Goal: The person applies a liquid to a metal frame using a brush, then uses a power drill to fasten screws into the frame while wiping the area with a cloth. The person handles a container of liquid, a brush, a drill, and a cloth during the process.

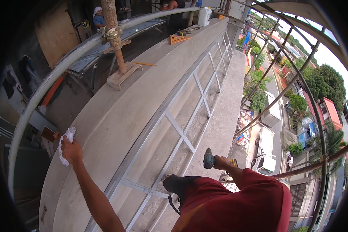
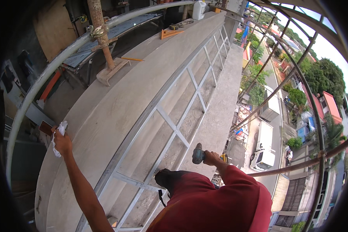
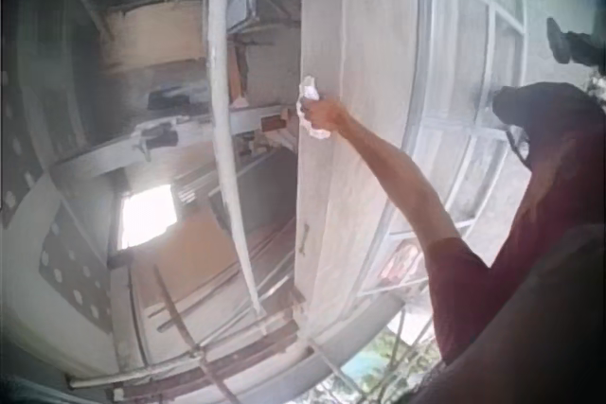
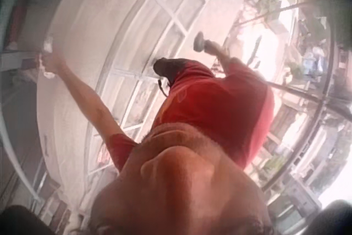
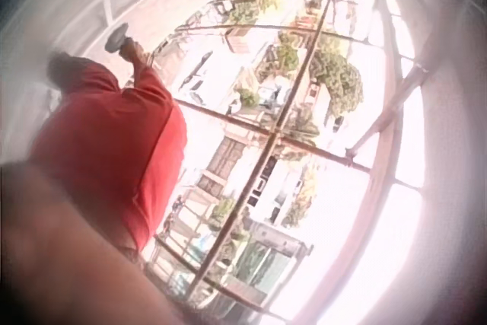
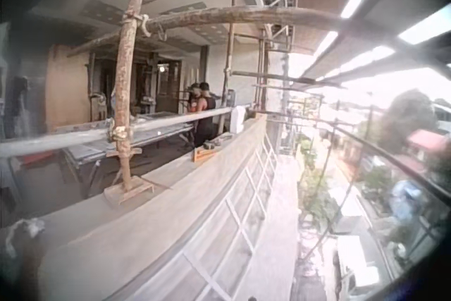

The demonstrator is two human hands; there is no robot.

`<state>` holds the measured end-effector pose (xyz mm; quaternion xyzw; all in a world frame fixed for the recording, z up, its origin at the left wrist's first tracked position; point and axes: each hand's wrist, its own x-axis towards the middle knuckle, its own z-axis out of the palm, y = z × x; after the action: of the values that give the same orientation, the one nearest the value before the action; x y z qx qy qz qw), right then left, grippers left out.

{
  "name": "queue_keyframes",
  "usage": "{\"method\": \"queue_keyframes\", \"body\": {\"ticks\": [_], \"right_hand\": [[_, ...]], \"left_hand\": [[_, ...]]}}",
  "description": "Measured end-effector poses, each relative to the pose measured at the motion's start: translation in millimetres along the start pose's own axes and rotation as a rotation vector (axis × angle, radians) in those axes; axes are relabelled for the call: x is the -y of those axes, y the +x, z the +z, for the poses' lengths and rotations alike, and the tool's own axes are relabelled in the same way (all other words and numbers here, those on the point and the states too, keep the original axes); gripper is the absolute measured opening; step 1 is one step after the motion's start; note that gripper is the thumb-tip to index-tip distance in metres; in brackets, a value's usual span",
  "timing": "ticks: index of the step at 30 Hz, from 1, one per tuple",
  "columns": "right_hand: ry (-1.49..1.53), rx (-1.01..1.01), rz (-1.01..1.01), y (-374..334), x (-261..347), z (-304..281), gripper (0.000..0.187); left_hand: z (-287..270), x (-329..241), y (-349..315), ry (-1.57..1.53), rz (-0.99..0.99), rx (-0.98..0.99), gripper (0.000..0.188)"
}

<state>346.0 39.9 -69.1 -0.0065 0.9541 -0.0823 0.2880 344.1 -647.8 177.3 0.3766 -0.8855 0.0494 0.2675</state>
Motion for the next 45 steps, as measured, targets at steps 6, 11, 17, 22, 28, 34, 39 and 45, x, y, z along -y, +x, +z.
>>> {"method": "queue_keyframes", "body": {"ticks": [6,11,17,22,28,34,39,45], "right_hand": [[0.103,-0.001,0.665,-167,-140,51,0.036],[0.193,0.115,0.856,-226,-163,56,0.043],[0.364,-0.051,0.814,-153,-170,56,0.045],[0.636,0.09,0.781,-90,-215,27,0.041],[0.723,0.1,0.754,36,-287,0,0.054],[0.667,-0.041,0.739,91,-323,-82,0.051],[0.656,-0.189,0.695,132,-336,-140,0.056],[0.789,-0.196,0.851,176,-384,-155,0.048]], "left_hand": [[0,19,7,-0.128,-0.054,0.008,0.041],[18,24,13,-0.16,0.017,0.038,0.056],[3,37,14,-0.191,-0.012,0.072,0.06],[21,36,12,-0.029,-0.041,0.024,0.063],[9,64,-6,0.71,-0.197,-0.313,0.044],[112,-292,-173,-0.043,-0.232,-0.163,0.054],[218,-542,-232,-0.541,0.012,0.437,0.057],[268,-797,-97,-0.73,0.28,0.449,0.042]]}}
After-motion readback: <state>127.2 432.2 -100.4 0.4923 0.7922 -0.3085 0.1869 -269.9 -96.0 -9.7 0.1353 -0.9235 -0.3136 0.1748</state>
